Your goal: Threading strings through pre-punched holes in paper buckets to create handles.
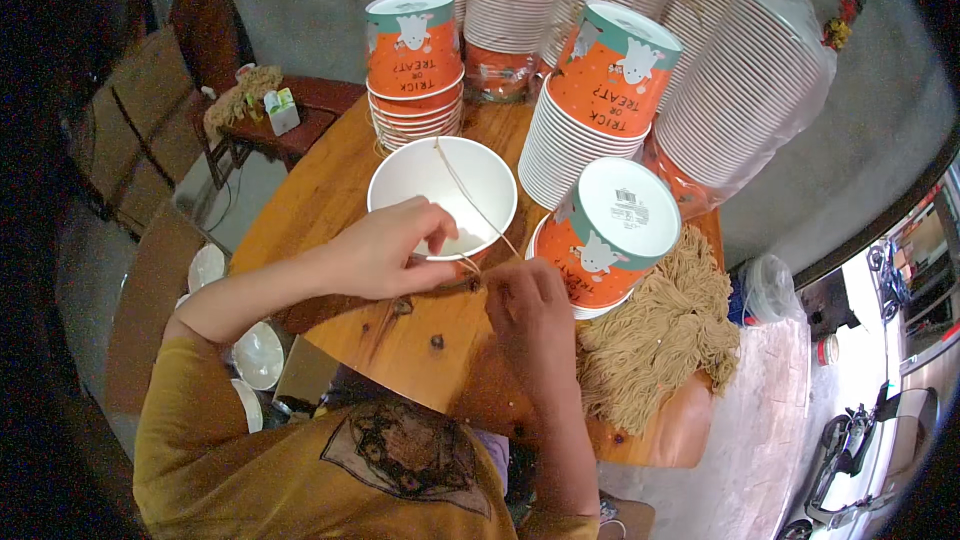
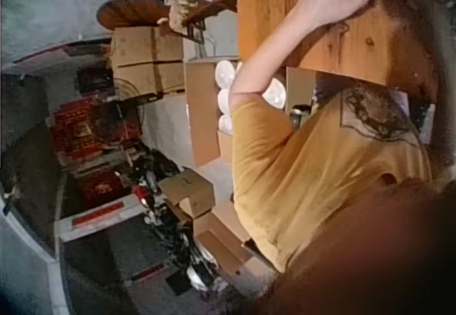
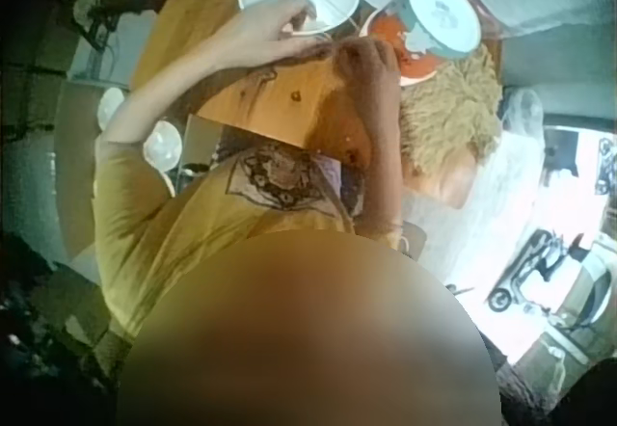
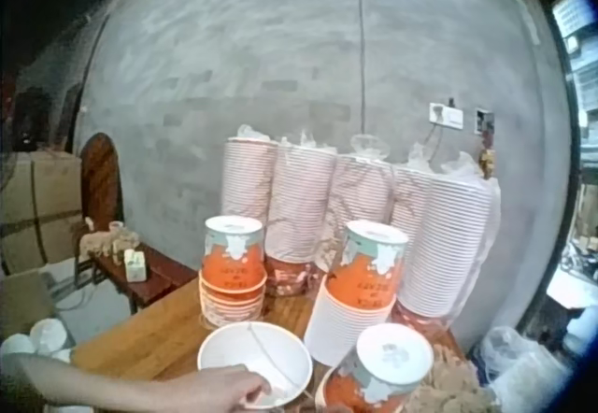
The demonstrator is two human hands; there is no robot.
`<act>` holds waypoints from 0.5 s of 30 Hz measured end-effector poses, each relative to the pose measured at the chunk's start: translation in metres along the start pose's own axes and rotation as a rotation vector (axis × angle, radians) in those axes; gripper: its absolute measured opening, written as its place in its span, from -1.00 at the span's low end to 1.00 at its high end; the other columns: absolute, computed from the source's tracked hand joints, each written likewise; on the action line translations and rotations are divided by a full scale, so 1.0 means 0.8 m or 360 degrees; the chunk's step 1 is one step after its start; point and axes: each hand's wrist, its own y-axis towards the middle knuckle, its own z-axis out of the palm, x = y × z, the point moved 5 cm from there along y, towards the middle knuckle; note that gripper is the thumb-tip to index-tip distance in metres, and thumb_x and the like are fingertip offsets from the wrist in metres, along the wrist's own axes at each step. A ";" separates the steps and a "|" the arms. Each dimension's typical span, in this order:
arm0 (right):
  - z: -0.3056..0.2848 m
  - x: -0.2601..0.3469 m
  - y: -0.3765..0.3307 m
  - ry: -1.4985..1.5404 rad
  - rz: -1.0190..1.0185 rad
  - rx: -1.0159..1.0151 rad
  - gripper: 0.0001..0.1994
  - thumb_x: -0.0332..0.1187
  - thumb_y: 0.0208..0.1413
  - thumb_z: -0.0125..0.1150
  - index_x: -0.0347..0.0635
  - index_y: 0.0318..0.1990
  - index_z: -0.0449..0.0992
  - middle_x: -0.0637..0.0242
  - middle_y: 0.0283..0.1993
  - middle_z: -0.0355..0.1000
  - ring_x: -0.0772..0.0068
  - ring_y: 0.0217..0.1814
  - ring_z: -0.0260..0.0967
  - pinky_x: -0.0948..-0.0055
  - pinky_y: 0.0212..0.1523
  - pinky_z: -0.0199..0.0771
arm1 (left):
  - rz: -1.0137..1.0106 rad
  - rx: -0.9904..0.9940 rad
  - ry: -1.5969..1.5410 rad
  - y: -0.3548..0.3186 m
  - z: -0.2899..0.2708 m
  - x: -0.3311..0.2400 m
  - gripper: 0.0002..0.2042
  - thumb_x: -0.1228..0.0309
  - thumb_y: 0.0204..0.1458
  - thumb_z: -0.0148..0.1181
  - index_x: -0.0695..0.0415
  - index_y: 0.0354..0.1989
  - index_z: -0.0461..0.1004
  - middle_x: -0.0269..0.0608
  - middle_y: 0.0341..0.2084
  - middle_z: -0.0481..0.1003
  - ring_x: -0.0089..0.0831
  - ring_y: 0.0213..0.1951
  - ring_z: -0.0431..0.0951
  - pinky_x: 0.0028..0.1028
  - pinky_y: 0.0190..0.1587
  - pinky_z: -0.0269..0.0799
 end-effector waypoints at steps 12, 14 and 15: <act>0.055 0.033 0.062 -0.0169 -0.0324 0.0097 -0.96 -0.45 0.02 0.22 -0.11 -0.40 0.47 0.22 -0.44 0.42 0.11 -0.37 0.45 0.21 -0.37 0.48 | 0.0450 -0.0258 0.0461 -0.063 -0.027 0.008 -0.89 0.41 0.00 0.18 0.11 -0.33 0.41 -0.27 -0.34 0.38 -0.28 -0.18 0.40 -0.19 0.14 0.11; 0.064 0.040 0.062 -0.0199 -0.0320 0.0056 -0.95 -0.43 0.02 0.22 -0.12 -0.41 0.47 0.21 -0.45 0.43 0.09 -0.39 0.46 0.19 -0.39 0.48 | 0.0112 -0.0365 0.0175 -0.062 -0.024 0.019 -0.92 0.39 0.06 0.11 0.10 -0.37 0.41 -0.27 -0.43 0.39 -0.28 -0.22 0.42 -0.17 0.16 0.04; 0.065 0.042 0.061 -0.0236 -0.0305 0.0010 -0.94 -0.41 0.02 0.22 -0.13 -0.43 0.46 0.19 -0.45 0.45 0.08 -0.41 0.47 0.18 -0.40 0.49 | 0.0110 -0.0368 0.0178 -0.060 -0.020 0.015 -0.92 0.39 0.06 0.11 0.10 -0.37 0.41 -0.27 -0.43 0.39 -0.28 -0.22 0.42 -0.17 0.16 0.04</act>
